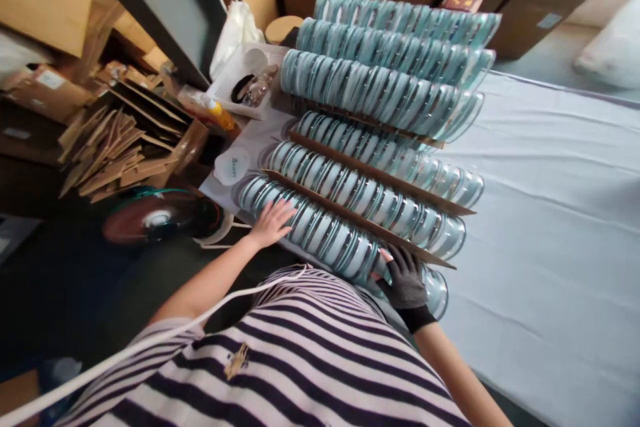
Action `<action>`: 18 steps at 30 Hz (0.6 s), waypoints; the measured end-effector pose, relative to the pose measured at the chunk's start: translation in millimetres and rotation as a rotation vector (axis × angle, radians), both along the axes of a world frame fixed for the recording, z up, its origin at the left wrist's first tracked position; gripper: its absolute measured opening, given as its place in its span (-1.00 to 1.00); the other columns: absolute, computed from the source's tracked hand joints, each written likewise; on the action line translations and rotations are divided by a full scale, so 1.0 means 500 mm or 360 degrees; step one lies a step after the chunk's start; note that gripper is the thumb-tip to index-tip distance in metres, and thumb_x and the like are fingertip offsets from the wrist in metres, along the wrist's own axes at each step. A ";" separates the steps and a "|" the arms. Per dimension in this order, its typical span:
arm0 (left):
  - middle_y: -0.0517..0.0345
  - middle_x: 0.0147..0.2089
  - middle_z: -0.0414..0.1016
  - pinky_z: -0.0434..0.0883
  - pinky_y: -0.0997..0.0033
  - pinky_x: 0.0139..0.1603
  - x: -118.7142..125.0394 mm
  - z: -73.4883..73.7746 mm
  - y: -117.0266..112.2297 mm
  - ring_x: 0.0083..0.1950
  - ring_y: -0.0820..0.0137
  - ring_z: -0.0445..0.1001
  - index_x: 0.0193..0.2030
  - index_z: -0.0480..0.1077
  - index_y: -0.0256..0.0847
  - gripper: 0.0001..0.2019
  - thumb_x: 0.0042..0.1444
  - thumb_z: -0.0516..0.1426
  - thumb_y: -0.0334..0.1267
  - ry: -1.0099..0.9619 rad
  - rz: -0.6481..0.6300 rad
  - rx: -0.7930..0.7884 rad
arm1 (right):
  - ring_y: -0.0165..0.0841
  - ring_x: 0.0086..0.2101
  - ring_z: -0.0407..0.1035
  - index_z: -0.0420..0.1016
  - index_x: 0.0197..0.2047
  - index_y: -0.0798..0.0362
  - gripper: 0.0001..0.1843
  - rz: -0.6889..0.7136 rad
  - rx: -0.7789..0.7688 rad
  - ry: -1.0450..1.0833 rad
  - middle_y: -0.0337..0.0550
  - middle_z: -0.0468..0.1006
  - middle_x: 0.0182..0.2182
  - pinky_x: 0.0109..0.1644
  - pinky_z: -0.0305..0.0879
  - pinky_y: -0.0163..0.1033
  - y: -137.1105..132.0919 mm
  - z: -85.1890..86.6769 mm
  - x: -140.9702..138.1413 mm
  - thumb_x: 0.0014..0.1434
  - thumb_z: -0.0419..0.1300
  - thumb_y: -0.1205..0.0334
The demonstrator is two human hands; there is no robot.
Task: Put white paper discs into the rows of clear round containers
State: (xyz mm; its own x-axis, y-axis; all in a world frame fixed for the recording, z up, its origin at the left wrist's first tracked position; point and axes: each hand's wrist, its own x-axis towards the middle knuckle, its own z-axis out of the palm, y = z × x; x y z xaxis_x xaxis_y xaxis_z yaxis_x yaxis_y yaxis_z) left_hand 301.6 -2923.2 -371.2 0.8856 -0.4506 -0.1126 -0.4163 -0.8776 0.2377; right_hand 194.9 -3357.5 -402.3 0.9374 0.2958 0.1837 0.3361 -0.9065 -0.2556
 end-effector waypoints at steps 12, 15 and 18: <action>-0.37 0.31 0.28 0.24 -0.05 0.37 0.037 -0.069 0.105 0.35 -0.07 0.29 0.37 0.00 -0.38 -0.20 0.12 0.14 0.05 0.0318 0.1500 -0.0497 | 0.20 0.28 0.03 0.23 0.29 0.11 -0.23 -0.0653 -0.0304 0.0159 0.35 0.16 0.31 0.18 0.11 0.28 -0.062 -0.023 -0.158 0.19 0.13 -0.22; -0.43 0.37 0.16 0.16 -0.06 0.42 0.034 -0.062 0.100 0.44 -0.06 0.15 0.38 -0.02 -0.44 -0.16 0.10 0.15 0.04 0.0149 0.1386 -0.0501 | 0.15 0.27 0.07 0.23 0.31 0.13 -0.30 -0.0637 -0.0276 0.0133 0.30 0.22 0.29 0.25 0.01 0.32 -0.074 0.004 -0.118 0.25 0.07 -0.15; -0.38 0.41 0.10 0.07 -0.07 0.46 0.056 -0.040 0.070 0.49 -0.01 0.02 0.38 0.03 -0.39 -0.24 0.15 0.12 0.01 -0.0294 0.1047 -0.0435 | 0.06 0.26 0.10 0.29 0.28 0.17 -0.37 -0.0597 -0.0137 0.0019 0.22 0.30 0.24 0.30 0.04 0.18 -0.070 0.034 -0.019 0.28 0.07 -0.06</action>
State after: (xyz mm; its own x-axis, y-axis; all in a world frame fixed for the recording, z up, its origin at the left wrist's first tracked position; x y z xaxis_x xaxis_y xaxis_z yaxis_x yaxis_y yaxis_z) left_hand 329.6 -2888.2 -391.0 0.9762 0.1900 0.1049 0.1217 -0.8792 0.4606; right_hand 185.5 -3392.5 -385.3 0.9854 -0.0540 0.1615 -0.0253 -0.9843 -0.1749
